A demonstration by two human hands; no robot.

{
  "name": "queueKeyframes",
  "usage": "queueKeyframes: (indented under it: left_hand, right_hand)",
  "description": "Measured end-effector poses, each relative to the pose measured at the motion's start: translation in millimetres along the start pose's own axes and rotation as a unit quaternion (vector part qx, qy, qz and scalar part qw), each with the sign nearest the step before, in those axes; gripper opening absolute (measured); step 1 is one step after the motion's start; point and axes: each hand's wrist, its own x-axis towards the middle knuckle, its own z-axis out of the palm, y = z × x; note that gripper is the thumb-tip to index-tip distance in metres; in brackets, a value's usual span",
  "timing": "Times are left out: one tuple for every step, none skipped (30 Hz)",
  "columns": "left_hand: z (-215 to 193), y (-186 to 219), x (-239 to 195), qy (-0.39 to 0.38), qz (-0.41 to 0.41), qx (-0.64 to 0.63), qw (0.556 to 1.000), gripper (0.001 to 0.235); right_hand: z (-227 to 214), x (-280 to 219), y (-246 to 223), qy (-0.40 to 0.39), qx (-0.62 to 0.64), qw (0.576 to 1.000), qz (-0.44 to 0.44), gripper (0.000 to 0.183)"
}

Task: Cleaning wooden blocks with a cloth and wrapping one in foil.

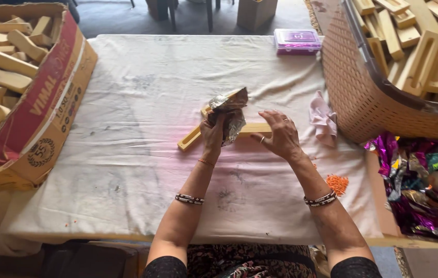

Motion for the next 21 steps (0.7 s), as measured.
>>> queueKeyframes:
  left_hand:
    - [-6.8, -7.5, 5.4, 0.027, 0.05, 0.017, 0.998, 0.01]
    - [-9.5, -10.2, 7.1, 0.03, 0.053, 0.017, 0.998, 0.01]
    - [-12.0, -14.5, 6.1, 0.045, 0.07, 0.02, 0.996, 0.013]
    - [-14.1, -19.0, 5.3, 0.06, 0.087, 0.024, 0.994, 0.015]
    - [-8.0, -12.3, 1.9, 0.06, 0.088, 0.023, 0.994, 0.015]
    - [-1.8, -5.8, -1.7, 0.079, 0.089, 0.131, 0.984, 0.02]
    - [3.1, 0.2, -8.0, 0.098, 0.088, 0.237, 0.962, 0.025]
    - [8.4, 6.8, -12.5, 0.099, 0.086, 0.238, 0.962, 0.025]
    - [13.7, 13.9, -15.9, 0.08, 0.09, 0.252, 0.96, 0.027]
    - [19.1, 21.1, -19.4, 0.062, 0.094, 0.266, 0.957, 0.03]
    - [23.9, 29.6, -22.4, 0.062, 0.093, 0.266, 0.958, 0.03]
    - [28.6, 38.1, -25.5, 0.062, 0.098, 0.326, 0.938, 0.027]
    - [33.3, 46.5, -29.0, 0.061, 0.103, 0.385, 0.915, 0.025]
    - [34.6, 49.3, -30.3, 0.061, 0.102, 0.385, 0.915, 0.025]
    - [36.5, 52.2, -30.1, 0.062, 0.08, 0.45, 0.887, 0.022]
    - [38.4, 55.2, -29.9, 0.063, 0.057, 0.513, 0.854, 0.019]
    - [35.9, 51.9, -31.4, 0.063, 0.056, 0.513, 0.854, 0.019]
    - [33.4, 48.7, -32.8, 0.061, 0.189, 0.512, 0.836, 0.018]
    - [31.3, 46.0, -32.5, 0.054, 0.32, 0.502, 0.802, 0.017]
    - [32.9, 45.8, -33.7, 0.055, 0.32, 0.502, 0.802, 0.017]
    - [35.1, 45.0, -34.9, 0.041, 0.322, 0.515, 0.793, 0.016]
  right_hand:
    - [-2.6, 4.9, -5.8, -0.048, -0.084, 0.994, -0.052, 0.071]
    - [6.5, 2.6, 1.8, -0.048, -0.082, 0.994, -0.055, 0.071]
    - [15.0, -2.7, 9.5, -0.1, -0.115, 0.988, -0.029, 0.073]
    - [23.4, -7.9, 17.6, -0.151, -0.147, 0.977, -0.002, 0.075]
    - [33.1, -12.3, 35.1, -0.151, -0.148, 0.977, -0.003, 0.075]
    - [42.7, -16.8, 52.7, -0.171, -0.162, 0.971, 0.031, 0.065]
    - [52.8, -23.9, 69.4, -0.193, -0.175, 0.963, 0.064, 0.056]
    - [67.6, -36.5, 102.8, -0.194, -0.175, 0.963, 0.065, 0.056]
    - [82.8, -48.0, 136.2, -0.152, -0.2, 0.966, 0.054, 0.056]
    - [97.9, -59.5, 169.5, -0.11, -0.226, 0.967, 0.044, 0.056]
    - [104.2, -67.5, 194.0, -0.111, -0.226, 0.967, 0.044, 0.056]
    - [110.5, -75.5, 218.3, -0.035, -0.266, 0.963, 0.028, 0.062]
    - [116.6, -84.6, 242.3, 0.04, -0.304, 0.952, 0.012, 0.067]
    - [97.8, -76.2, 218.6, 0.04, -0.304, 0.952, 0.013, 0.067]
    - [78.7, -65.6, 195.6, 0.034, -0.316, 0.946, 0.069, 0.071]
    - [59.7, -55.1, 172.6, 0.028, -0.328, 0.936, 0.124, 0.075]
    - [48.5, -47.8, 151.3, 0.027, -0.327, 0.936, 0.124, 0.075]
    - [37.4, -40.3, 129.9, 0.037, -0.296, 0.946, 0.128, 0.079]
    - [26.1, -30.9, 108.9, 0.048, -0.264, 0.954, 0.131, 0.082]
    - [24.8, -27.5, 90.6, 0.047, -0.264, 0.954, 0.131, 0.082]
    - [22.9, -23.7, 73.0, 0.088, -0.187, 0.977, 0.06, 0.083]
